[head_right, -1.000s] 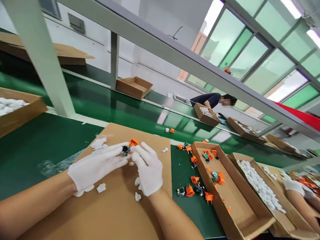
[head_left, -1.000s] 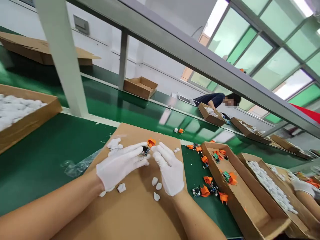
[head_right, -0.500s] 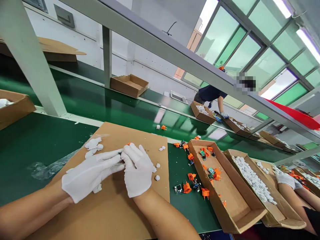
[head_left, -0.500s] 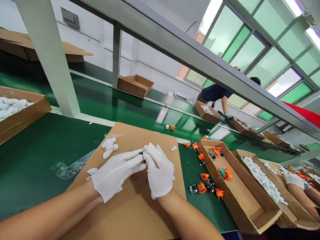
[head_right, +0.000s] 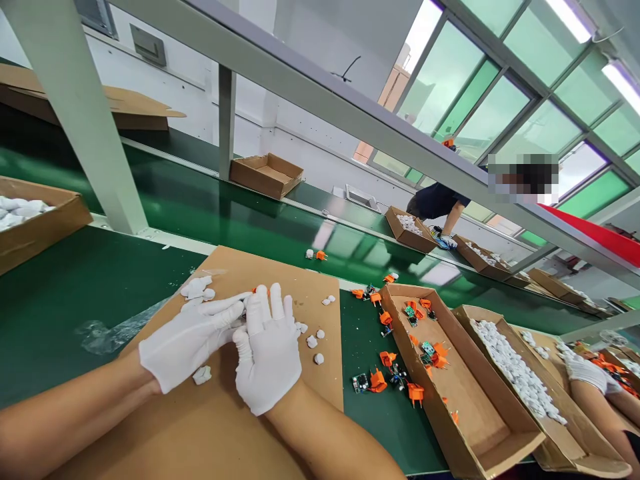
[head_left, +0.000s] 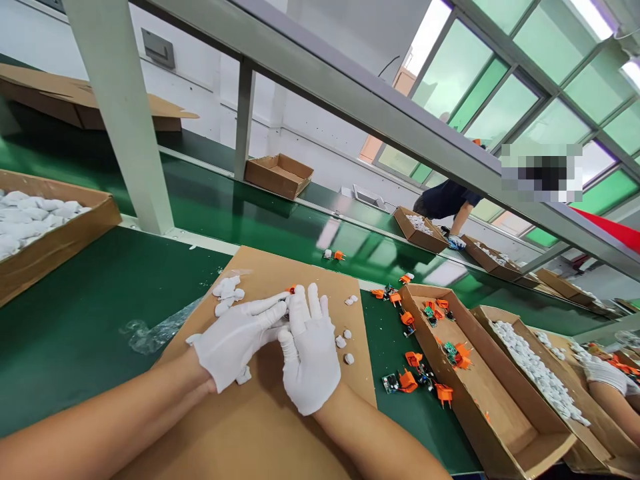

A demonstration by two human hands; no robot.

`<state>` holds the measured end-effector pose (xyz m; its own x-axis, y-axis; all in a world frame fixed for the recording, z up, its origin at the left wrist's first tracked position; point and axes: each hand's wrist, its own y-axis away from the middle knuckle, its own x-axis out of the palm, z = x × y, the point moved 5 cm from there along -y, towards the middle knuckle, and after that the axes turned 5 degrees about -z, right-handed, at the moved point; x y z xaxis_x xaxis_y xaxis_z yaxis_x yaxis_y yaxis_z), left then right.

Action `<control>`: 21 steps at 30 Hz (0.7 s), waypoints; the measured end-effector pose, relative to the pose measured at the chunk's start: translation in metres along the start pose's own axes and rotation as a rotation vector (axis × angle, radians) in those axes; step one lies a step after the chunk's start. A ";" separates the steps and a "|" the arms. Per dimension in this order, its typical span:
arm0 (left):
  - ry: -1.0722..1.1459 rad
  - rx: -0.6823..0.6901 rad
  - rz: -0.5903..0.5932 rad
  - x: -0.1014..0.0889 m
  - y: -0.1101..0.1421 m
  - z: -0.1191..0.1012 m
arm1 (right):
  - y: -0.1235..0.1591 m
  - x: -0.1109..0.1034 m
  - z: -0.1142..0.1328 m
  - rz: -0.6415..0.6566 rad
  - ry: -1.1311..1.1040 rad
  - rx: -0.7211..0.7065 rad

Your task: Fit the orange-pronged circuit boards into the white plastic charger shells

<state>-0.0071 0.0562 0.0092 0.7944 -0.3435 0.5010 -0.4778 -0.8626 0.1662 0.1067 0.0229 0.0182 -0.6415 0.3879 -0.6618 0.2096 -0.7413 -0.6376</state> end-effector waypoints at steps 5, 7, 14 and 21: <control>-0.016 -0.043 0.111 0.001 0.000 -0.005 | -0.012 -0.019 -0.017 0.053 -0.221 0.056; -0.022 -0.091 0.134 0.000 0.001 -0.002 | -0.013 -0.027 -0.022 0.022 -0.301 0.104; -0.147 -0.169 0.153 0.014 0.009 -0.004 | -0.015 -0.034 -0.026 0.064 -0.499 0.238; -0.166 -0.156 0.104 0.012 0.009 -0.006 | -0.014 -0.026 -0.021 -0.035 -0.297 0.125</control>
<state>-0.0044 0.0470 0.0220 0.7827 -0.4949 0.3776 -0.6020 -0.7559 0.2571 0.1362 0.0348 0.0366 -0.8378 0.2515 -0.4846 0.1030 -0.7989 -0.5926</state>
